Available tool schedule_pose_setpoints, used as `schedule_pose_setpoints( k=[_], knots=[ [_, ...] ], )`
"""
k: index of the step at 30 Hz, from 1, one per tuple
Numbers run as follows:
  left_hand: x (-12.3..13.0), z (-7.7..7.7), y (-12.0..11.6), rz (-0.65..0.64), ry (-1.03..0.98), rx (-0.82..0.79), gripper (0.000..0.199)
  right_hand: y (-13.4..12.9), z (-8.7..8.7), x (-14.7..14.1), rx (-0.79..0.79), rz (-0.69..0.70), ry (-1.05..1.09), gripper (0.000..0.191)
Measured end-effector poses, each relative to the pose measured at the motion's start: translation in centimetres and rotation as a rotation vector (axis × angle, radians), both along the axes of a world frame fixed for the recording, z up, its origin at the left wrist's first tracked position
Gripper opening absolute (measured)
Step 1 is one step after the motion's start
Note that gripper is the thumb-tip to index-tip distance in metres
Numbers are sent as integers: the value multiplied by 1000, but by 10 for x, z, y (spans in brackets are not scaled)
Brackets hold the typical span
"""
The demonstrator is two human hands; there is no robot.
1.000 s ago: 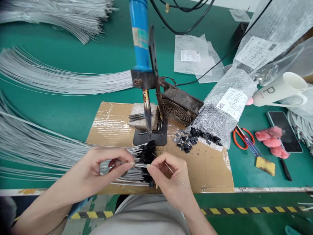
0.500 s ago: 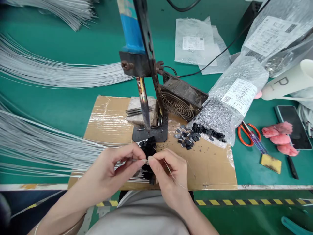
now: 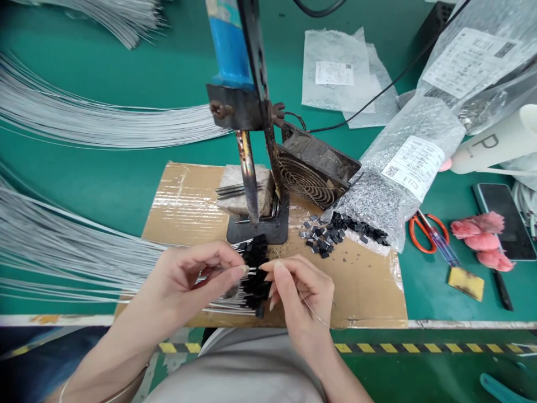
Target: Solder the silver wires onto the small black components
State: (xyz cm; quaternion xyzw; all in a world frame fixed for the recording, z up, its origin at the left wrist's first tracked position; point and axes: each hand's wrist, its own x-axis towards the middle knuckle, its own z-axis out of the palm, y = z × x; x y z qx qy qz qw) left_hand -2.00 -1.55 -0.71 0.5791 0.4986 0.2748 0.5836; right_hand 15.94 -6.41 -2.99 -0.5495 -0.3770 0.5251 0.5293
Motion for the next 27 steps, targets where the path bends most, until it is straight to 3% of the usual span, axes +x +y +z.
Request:
schedule_pose_setpoints(
  k=[11,27],
  knots=[
    [6,6,1,13,108,35,21,1,-7,-15,-131,18,324,12],
    [4,-1,-7,12,145,80,23,1,-9,-17,-229,6,433,10]
  ],
)
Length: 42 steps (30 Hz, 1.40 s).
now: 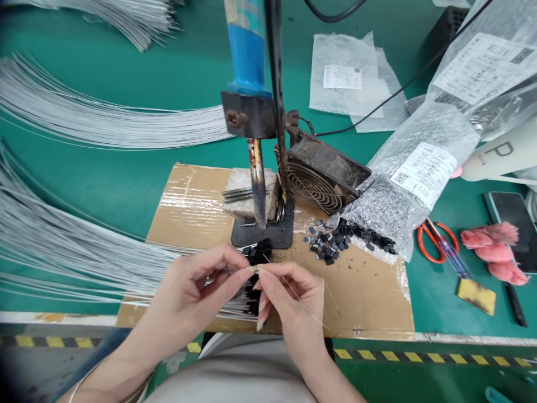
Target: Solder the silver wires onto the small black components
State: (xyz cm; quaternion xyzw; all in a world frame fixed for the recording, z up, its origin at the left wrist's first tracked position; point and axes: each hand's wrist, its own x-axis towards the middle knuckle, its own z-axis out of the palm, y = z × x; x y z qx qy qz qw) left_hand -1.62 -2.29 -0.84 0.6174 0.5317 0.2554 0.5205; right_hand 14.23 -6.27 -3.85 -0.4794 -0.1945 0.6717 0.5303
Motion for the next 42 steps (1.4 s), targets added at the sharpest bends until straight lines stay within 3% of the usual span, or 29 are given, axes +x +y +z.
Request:
schedule_pose_setpoints(
  k=[18,29,42],
  knots=[
    [1,7,7,-7,-115,-47,21,9,6,10,-140,118,67,23],
    [1,-1,0,46,-106,-8,20,3,5,5,-107,78,172,12],
    [3,0,-4,60,18,127,19,8,6,2,-87,16,192,14]
  ],
)
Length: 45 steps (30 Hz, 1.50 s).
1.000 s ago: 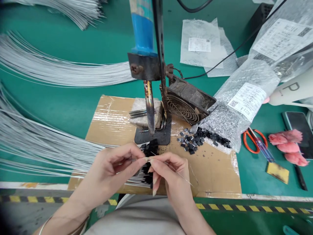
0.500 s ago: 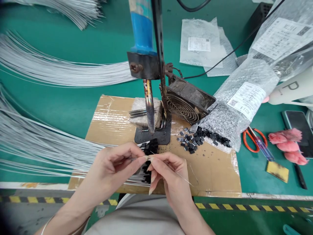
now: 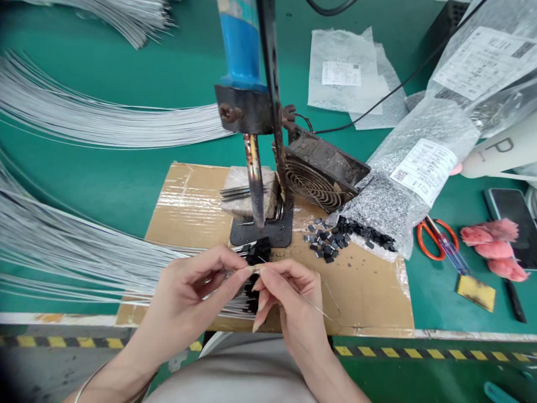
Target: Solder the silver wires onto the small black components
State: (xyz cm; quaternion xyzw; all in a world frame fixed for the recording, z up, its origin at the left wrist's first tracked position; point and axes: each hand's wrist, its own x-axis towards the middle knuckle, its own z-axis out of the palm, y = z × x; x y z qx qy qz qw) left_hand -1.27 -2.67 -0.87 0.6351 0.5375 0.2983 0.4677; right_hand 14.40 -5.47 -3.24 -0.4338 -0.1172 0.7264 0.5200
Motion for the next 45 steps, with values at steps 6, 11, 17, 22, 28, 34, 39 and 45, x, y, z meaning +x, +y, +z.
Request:
schedule_pose_setpoints(
  k=[6,11,17,22,28,34,39,45],
  knots=[
    [3,-3,-3,21,7,86,18,0,0,-2,4,-26,15,15],
    [3,-5,-2,26,-13,53,18,0,0,-3,11,-26,26,17],
    [4,-4,-2,23,-8,67,18,1,1,-3,0,-18,28,16],
    [4,-5,-2,21,29,178,16,2,3,-3,-12,-14,44,19],
    [6,-6,-5,23,59,225,18,3,3,-4,-20,-35,45,22],
    [8,-4,-4,54,15,183,18,2,3,-6,-10,-48,22,21],
    [8,-4,-4,71,-34,71,20,0,4,-7,0,-65,-13,18],
    [8,-5,-4,90,-50,25,20,-2,4,-8,-14,-63,-47,18]
  ],
)
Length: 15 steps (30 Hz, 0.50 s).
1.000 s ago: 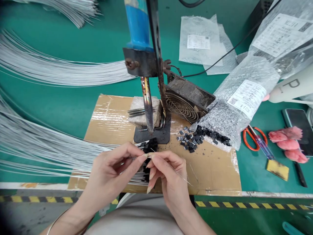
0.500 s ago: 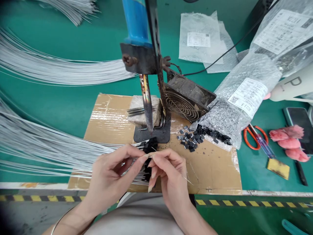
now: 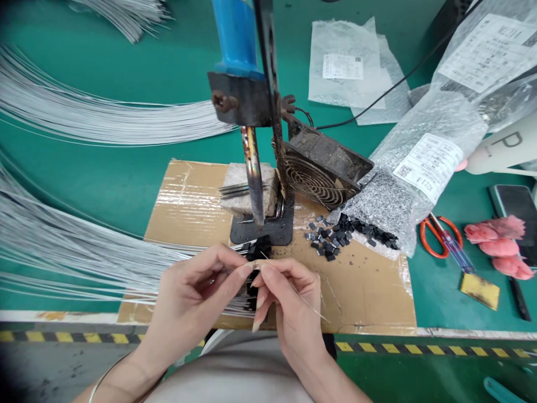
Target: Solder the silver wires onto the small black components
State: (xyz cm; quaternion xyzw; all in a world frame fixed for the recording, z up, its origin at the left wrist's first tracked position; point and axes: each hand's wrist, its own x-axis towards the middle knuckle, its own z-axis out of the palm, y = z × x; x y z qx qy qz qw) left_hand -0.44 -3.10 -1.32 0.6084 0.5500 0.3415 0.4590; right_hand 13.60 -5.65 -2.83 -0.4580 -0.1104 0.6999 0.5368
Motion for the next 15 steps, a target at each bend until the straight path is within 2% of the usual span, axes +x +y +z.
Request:
schedule_pose_setpoints(
  k=[10,15],
  knots=[
    [1,0,-2,6,41,107,19,2,-1,0,28,14,27,17],
    [2,-4,-5,39,66,173,17,1,0,-3,35,-32,33,15]
  ],
)
